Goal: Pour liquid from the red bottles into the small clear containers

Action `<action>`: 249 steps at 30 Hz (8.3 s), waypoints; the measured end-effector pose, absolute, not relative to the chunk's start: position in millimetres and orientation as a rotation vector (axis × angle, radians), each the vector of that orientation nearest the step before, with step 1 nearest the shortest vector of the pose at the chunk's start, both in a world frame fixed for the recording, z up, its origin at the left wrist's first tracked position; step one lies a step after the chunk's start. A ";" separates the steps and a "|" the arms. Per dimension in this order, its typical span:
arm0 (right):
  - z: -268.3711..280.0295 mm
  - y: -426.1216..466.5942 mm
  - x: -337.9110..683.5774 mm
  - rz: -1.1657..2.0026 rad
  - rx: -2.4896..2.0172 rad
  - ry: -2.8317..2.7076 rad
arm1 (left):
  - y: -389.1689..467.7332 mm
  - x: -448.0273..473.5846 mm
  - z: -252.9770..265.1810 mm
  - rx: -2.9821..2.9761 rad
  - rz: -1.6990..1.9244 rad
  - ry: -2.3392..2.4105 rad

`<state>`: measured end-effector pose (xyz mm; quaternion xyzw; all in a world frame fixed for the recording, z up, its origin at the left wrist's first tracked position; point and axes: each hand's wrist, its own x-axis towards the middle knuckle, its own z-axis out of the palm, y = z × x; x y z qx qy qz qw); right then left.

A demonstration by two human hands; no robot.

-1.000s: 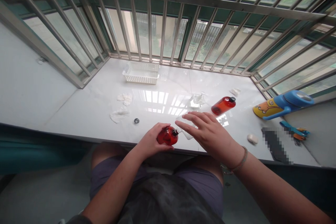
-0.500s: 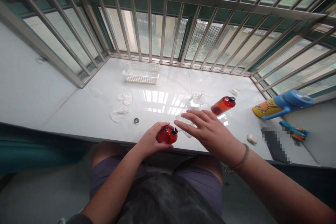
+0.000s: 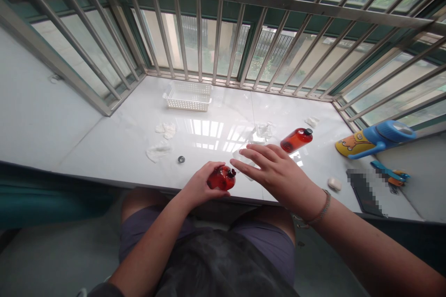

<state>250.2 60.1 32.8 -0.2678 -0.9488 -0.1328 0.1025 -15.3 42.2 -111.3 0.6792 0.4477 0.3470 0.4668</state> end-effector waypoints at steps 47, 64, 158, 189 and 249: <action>32.0 61.3 240.1 -0.447 -0.669 -2.842 | 42.0 -15.3 -109.4 1.644 0.881 1.066; -72.7 49.7 264.9 0.364 -1.232 -2.147 | 44.2 -14.3 -115.5 1.448 1.005 1.178; -55.8 56.9 190.0 0.744 -1.272 -1.776 | 73.0 -4.6 -91.8 1.636 0.975 1.322; -64.2 43.1 181.1 1.012 -1.147 -1.653 | 74.2 -5.2 -93.5 1.635 1.012 1.347; -66.6 3.3 241.2 0.297 -1.203 -1.690 | 52.7 -47.8 -15.8 2.239 1.380 1.545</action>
